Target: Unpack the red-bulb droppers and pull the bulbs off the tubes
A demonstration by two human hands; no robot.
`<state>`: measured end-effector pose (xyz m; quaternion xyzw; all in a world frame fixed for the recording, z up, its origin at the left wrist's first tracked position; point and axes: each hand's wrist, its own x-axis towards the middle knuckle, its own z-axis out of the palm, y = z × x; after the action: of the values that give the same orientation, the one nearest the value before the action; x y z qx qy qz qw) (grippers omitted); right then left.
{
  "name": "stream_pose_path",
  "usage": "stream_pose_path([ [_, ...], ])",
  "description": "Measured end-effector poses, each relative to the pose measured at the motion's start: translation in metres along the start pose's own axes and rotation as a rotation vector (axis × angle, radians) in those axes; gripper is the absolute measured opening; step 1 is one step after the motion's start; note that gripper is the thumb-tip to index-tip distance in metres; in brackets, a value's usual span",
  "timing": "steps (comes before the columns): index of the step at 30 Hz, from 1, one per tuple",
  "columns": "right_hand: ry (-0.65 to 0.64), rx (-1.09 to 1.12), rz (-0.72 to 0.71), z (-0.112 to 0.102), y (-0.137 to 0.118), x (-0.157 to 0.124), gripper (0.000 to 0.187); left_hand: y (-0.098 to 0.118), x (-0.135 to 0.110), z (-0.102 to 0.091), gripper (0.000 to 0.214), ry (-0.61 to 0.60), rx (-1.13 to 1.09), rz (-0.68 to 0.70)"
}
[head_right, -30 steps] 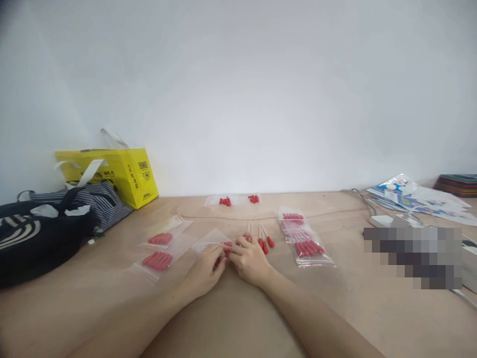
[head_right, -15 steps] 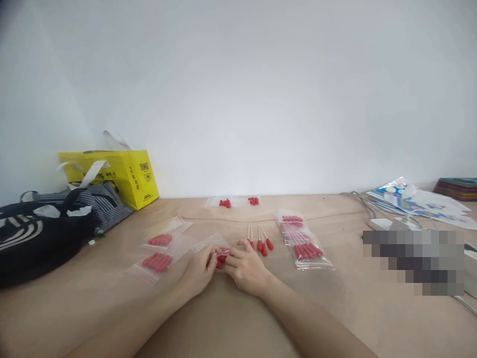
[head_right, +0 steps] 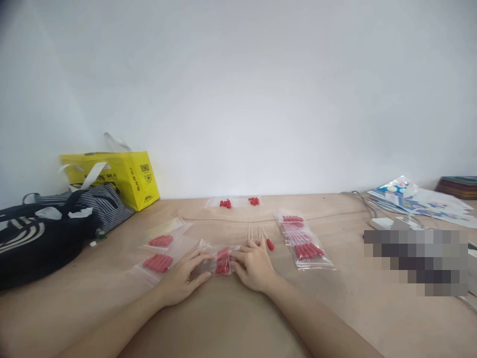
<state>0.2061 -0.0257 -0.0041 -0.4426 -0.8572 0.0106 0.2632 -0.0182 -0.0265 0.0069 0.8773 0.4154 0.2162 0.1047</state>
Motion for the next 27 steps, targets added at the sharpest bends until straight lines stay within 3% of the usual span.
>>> stream_pose_path([
  [6, -0.071, 0.194, 0.082, 0.002, 0.0, 0.003, 0.026, 0.006, -0.002, 0.001, 0.023, 0.046, -0.018, -0.09],
  [15, 0.005, 0.316, 0.216, 0.014, -0.004, 0.007, 0.024, 0.004, -0.002, 0.001, 0.023, 0.038, -0.048, -0.12],
  [27, -0.039, 0.258, 0.119, 0.009, -0.011, 0.006, 0.012, 0.001, -0.003, 0.002, 0.026, 0.037, -0.089, -0.124],
])
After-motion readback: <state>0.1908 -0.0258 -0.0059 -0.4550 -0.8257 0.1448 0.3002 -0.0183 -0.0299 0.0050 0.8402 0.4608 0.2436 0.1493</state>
